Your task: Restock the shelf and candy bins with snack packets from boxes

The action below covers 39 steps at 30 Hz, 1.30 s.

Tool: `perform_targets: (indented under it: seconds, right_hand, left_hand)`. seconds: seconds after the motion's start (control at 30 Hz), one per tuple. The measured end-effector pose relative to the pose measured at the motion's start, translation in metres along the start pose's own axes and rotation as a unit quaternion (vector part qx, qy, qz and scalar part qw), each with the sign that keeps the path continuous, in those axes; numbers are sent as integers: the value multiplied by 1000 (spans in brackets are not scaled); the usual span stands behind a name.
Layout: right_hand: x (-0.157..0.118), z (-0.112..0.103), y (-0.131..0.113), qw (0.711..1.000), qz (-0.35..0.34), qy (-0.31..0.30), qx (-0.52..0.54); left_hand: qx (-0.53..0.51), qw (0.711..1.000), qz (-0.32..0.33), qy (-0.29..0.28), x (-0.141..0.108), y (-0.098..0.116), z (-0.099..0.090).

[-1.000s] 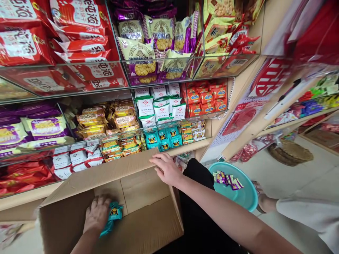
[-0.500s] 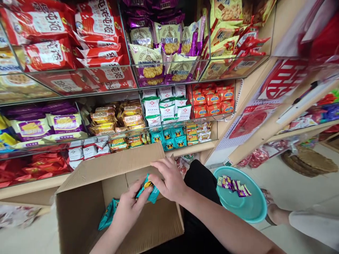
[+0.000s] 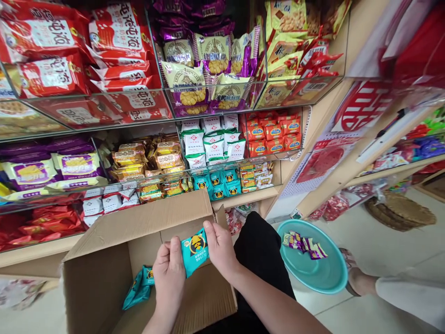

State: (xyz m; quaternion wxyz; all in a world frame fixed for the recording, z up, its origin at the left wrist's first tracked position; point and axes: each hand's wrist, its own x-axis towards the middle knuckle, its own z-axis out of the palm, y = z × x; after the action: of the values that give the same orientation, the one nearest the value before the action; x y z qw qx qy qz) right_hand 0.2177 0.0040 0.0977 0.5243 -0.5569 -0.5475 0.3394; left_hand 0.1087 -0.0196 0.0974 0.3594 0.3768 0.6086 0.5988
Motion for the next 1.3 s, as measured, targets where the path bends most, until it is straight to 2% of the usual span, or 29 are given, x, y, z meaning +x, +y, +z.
perform_targets:
  seconds: [0.17, 0.4, 0.6, 0.7, 0.77, 0.83, 0.9, 0.93, 1.03, 1.1, 1.17, 1.23, 1.3]
  right_hand:
    - [0, -3, 1, 1000, 13, 18, 21]
    - [14, -13, 12, 990, 74, 31, 119]
    - [9, -24, 8, 932, 181, -26, 312]
    - [2, -23, 9, 927, 163, -51, 334]
    - [0, -25, 10, 934, 143, -51, 323]
    - [2, -32, 10, 948, 116, -64, 288]
    - [5, -43, 9, 968, 69, -100, 218]
    - [6, -49, 8, 975, 41, -125, 178]
    - [5, -57, 4, 978, -8, -183, 104]
    - [-1, -54, 3, 975, 11, -177, 131]
    - [-9, -47, 1, 961, 63, -151, 224]
    - [-17, -41, -1, 918, 128, -158, 340]
    - [-22, -41, -2, 873, 177, -187, 414]
  left_hand:
    - [6, 1000, -7, -6, 1, 7, 5]
    - [-76, 995, -52, -41, 2, 13, 32]
    - [-88, 996, -14, -31, 0, 21, 48]
    - [-87, 995, -11, -40, -2, 19, 49]
    - [-58, 997, -2, -47, -1, 17, 46]
    - [-3, 998, 34, -61, 2, 19, 39]
    - [56, 991, 74, -98, 7, 25, 31]
    - [82, 985, 77, -134, 10, 29, 27]
    - [134, 950, 11, -284, 14, 41, 21]
    - [136, 935, -23, -327, 13, 44, 22]
    - [112, 949, -24, -294, 9, 41, 27]
    - [79, 969, -17, -235, 5, 36, 33]
    - [64, 977, -8, -205, 4, 33, 37]
